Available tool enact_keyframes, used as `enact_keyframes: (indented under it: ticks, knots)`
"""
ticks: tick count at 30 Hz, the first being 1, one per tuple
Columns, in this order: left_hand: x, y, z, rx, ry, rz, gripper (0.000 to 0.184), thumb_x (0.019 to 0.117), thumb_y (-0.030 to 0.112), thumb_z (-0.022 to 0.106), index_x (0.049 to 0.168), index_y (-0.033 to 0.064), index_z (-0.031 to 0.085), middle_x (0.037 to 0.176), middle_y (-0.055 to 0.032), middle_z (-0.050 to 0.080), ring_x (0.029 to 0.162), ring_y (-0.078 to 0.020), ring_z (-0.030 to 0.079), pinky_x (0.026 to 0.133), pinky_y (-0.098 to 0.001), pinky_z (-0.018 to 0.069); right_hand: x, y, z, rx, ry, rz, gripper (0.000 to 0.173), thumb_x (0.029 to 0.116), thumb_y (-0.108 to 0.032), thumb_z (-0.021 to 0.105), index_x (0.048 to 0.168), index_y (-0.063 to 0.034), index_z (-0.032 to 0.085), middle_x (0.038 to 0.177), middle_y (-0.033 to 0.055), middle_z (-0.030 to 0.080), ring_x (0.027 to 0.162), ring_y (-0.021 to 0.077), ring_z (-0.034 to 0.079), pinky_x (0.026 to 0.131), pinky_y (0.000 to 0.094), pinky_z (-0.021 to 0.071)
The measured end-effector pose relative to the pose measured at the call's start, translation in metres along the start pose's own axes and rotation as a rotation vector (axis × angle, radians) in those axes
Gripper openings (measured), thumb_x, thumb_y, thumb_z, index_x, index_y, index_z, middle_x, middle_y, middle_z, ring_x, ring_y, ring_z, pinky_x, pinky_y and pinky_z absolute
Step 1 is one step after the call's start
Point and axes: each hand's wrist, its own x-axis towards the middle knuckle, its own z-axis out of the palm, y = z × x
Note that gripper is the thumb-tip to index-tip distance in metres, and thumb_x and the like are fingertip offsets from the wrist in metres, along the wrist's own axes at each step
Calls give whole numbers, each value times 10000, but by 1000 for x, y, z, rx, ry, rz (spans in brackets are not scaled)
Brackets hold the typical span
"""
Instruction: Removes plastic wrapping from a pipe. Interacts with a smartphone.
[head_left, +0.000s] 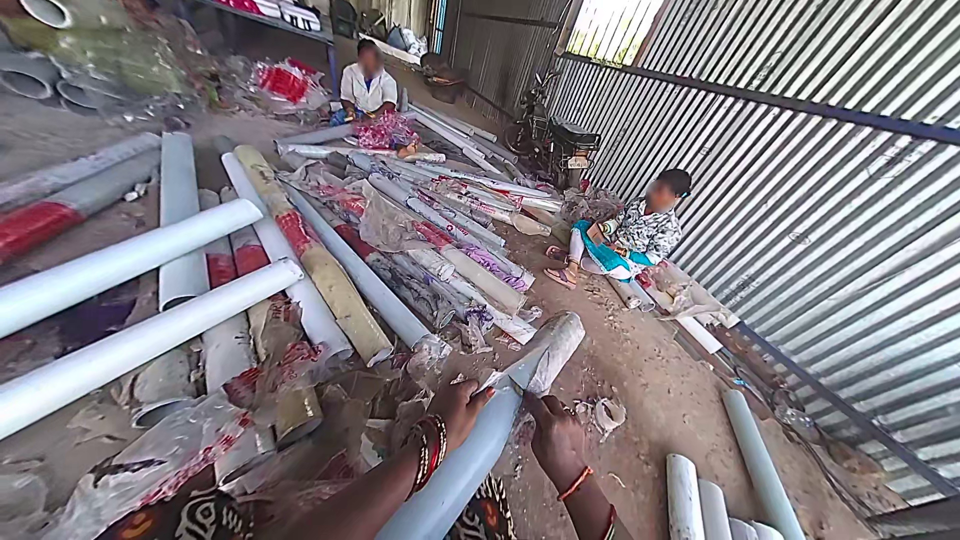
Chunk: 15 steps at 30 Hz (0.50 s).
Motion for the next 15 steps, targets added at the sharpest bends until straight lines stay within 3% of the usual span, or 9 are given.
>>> enact_keyframes:
  ticks: [5, 7, 8, 10, 12, 15]
  knots:
    - [-3, 2, 0, -3, -3, -14, 520, 1113, 370, 444, 1051, -114, 623, 976, -280, 644, 984, -394, 642, 923, -530, 476, 40, -1, -23, -77, -413, 223, 440, 1002, -87, 519, 1388, -238, 667, 1206, 190, 708, 1085, 405, 682, 920, 595, 496]
    - [-3, -1, -3, -25, 2, -19, 517, 1113, 365, 446, 1043, -119, 615, 967, -278, 638, 970, -394, 636, 917, -529, 473, 58, 12, -34, 88, -513, 199, 370, 1047, -113, 489, 1372, -131, 665, 1264, 197, 694, 1164, 393, 664, 997, 586, 488]
    - [-4, -2, -3, -34, 3, -18, 519, 1111, 367, 449, 1032, -119, 612, 957, -275, 635, 956, -391, 634, 910, -528, 474, 62, 21, -36, 200, -525, 183, 349, 1054, -102, 485, 1349, -71, 669, 1243, 207, 702, 1147, 378, 674, 1009, 562, 490]
    - [-4, -4, -1, -47, 8, -6, 515, 1109, 368, 456, 1008, -113, 605, 933, -264, 623, 928, -382, 625, 889, -524, 475, 64, 40, -30, 411, -507, 189, 336, 1053, -67, 465, 1316, 5, 661, 1111, 205, 715, 975, 299, 690, 931, 471, 528]
    - [-4, -5, -1, -65, 14, 1, 513, 1109, 369, 457, 1003, -112, 603, 913, -260, 616, 906, -378, 620, 873, -523, 476, 55, 41, -29, 506, -455, 227, 336, 1040, -34, 462, 1304, 28, 659, 1036, 191, 719, 869, 246, 685, 854, 417, 548]
    - [-5, -4, -3, -84, 9, -13, 506, 1110, 360, 457, 1013, -113, 606, 912, -261, 615, 905, -377, 618, 874, -523, 471, 28, 20, -32, 525, -357, 258, 334, 1028, -30, 467, 1290, 31, 664, 969, 173, 719, 812, 233, 676, 803, 406, 550]
